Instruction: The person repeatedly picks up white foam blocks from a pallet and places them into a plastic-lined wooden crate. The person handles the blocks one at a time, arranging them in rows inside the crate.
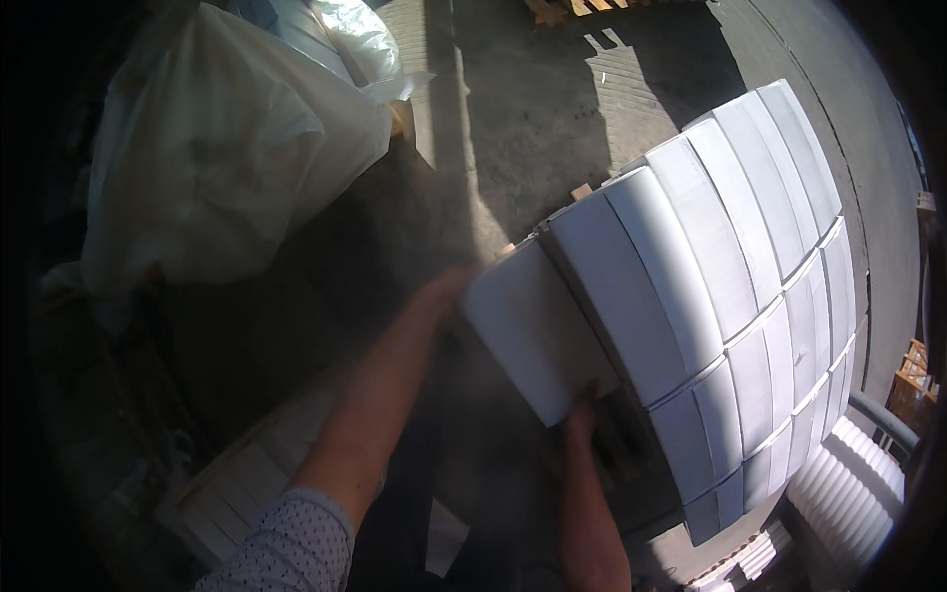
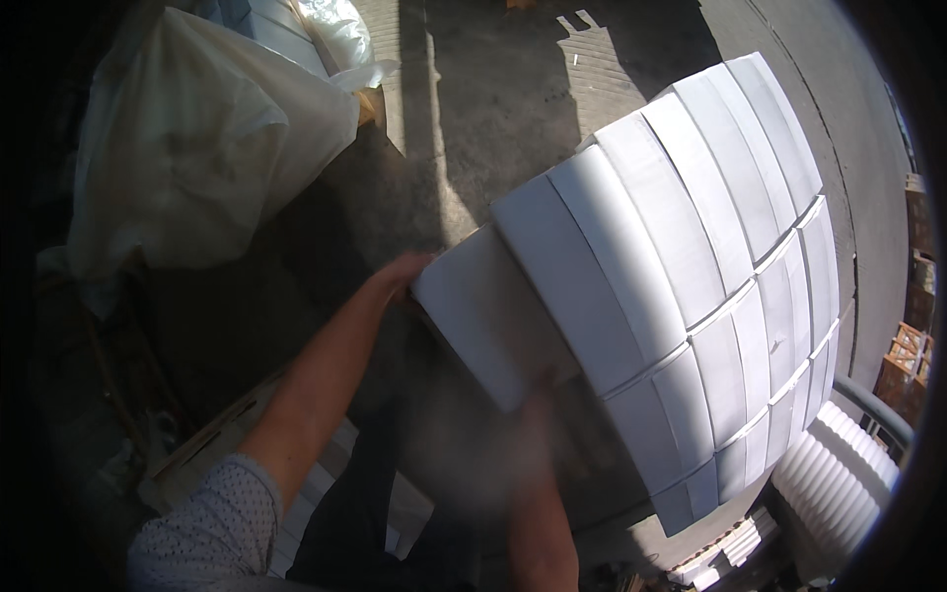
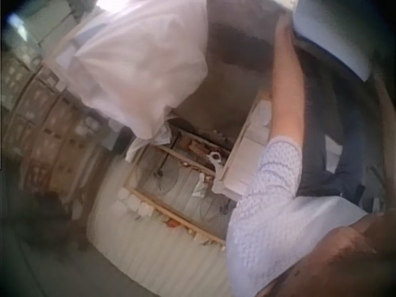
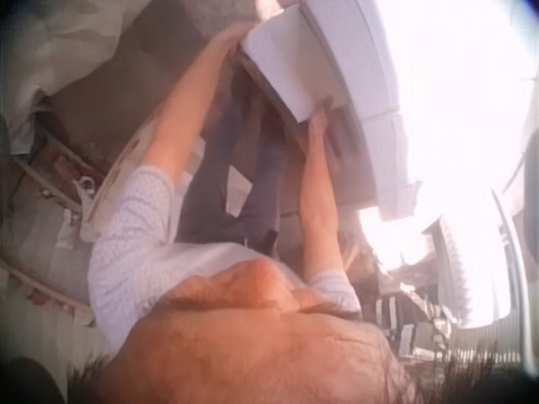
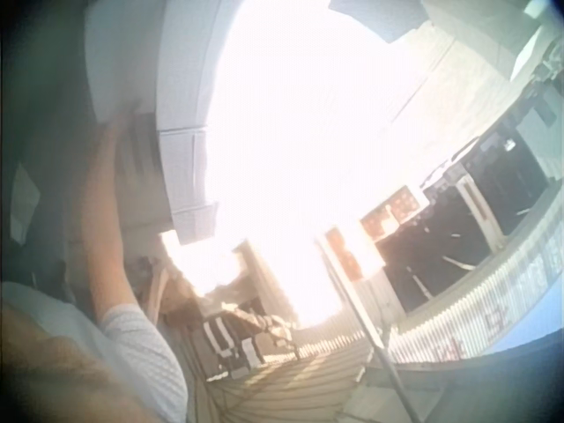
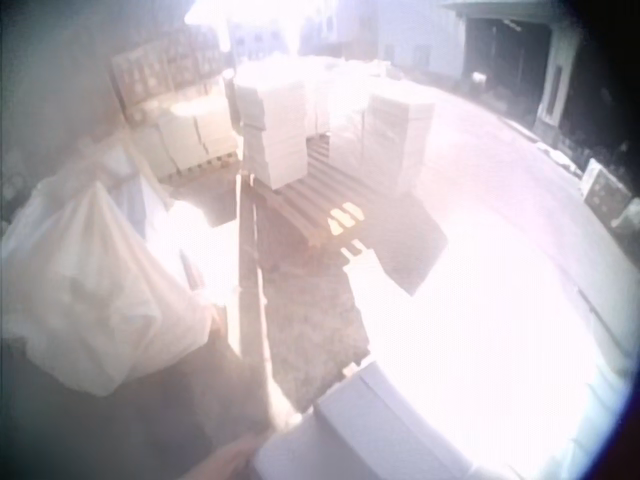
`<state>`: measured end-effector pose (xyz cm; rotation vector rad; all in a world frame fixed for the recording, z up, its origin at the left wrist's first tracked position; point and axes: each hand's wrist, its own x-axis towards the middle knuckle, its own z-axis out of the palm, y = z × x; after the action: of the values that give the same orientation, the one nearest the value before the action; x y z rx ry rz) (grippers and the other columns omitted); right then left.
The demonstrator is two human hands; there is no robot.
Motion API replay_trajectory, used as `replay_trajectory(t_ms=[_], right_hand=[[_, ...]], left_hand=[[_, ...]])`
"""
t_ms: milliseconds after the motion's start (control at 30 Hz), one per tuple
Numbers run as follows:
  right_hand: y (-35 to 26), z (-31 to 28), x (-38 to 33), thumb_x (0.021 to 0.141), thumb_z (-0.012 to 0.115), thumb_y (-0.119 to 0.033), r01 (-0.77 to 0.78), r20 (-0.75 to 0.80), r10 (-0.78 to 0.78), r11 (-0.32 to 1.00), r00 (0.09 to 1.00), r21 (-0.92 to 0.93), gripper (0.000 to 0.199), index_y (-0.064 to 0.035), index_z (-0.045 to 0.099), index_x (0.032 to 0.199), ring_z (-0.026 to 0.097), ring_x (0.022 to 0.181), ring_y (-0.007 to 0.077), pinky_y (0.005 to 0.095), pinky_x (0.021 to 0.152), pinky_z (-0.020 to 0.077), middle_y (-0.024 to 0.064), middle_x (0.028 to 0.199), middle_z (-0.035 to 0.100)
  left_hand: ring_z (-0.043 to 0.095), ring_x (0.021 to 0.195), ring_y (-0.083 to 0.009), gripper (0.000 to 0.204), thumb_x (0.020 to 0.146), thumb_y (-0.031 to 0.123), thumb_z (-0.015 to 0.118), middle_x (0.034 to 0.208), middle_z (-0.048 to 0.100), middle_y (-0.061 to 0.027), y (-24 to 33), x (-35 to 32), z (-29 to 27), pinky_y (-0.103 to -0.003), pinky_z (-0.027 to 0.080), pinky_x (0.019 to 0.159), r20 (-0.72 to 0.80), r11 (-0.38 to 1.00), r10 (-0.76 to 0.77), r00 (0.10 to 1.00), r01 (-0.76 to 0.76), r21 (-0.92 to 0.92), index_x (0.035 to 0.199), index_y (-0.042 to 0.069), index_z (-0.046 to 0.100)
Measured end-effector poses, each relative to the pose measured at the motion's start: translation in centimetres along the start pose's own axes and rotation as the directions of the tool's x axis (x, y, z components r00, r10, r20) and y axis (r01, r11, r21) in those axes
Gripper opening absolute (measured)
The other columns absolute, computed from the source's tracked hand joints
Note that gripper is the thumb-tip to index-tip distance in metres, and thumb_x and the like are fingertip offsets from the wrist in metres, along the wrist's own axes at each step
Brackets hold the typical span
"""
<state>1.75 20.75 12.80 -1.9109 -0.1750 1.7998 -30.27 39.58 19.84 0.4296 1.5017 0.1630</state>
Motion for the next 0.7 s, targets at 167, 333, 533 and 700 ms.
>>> replay_trajectory(t_ms=[167, 333, 533, 700], right_hand=[[-2.7, 0.8, -2.7, 0.095, 0.024, -0.061, -0.064, 0.008, 0.066, 0.993, 0.998, -0.098, 0.078, 0.0000, 0.023, 0.145, 0.038, 0.131, 0.0284, 0.0363, 0.108, 0.0308, 0.0182, 0.144, 0.035], [-7.0, 2.0, -6.5, 0.097, 0.025, -0.058, -0.197, 0.042, 0.206, 0.968, 0.978, -0.154, 0.074, 0.0028, 0.039, 0.136, 0.054, 0.113, 0.0322, 0.0397, 0.099, 0.0420, 0.0215, 0.125, 0.054], [-13.2, 3.9, -11.5, 0.094, 0.039, -0.048, -0.043, -0.039, -0.167, -0.021, 0.985, -0.999, 0.058, 0.0015, 0.057, 0.118, 0.056, 0.095, 0.0472, 0.0486, 0.084, 0.0460, 0.0300, 0.101, 0.061], [-14.3, 8.7, -7.8, 0.093, 0.046, -0.043, 0.423, 0.329, -0.470, 0.106, 0.819, -0.900, 0.050, 0.0006, 0.059, 0.114, 0.057, 0.102, 0.0426, 0.0460, 0.090, 0.0441, 0.0271, 0.107, 0.061]], left_hand=[[0.060, 0.100, -0.0295, 0.038, 0.093, 0.039, 0.049, 0.115, 0.059, -0.0107, -4.5, -1.9, 0.6, -0.058, 0.049, 0.083, 0.018, 0.927, -0.100, 0.995, 0.100, -0.362, 0.117, 0.011, 0.057], [0.059, 0.103, -0.0267, 0.040, 0.097, 0.039, 0.039, 0.116, 0.059, -0.0097, -15.7, -0.4, 0.6, -0.054, 0.047, 0.088, 0.054, 0.860, 0.158, 0.986, -0.110, -0.497, 0.120, 0.011, 0.055], [0.051, 0.114, -0.0240, 0.043, 0.098, 0.041, 0.038, 0.123, 0.057, -0.0061, -23.7, 1.9, 4.1, -0.043, 0.040, 0.099, 0.032, 0.142, 0.141, 0.989, 0.012, -0.990, 0.125, 0.011, 0.053], [0.045, 0.122, -0.0230, 0.042, 0.099, 0.031, 0.039, 0.133, 0.049, -0.0099, -23.2, 2.3, 13.9, -0.041, 0.038, 0.103, -0.311, 0.334, 0.297, 0.903, -0.403, -0.852, 0.131, 0.007, 0.047]])
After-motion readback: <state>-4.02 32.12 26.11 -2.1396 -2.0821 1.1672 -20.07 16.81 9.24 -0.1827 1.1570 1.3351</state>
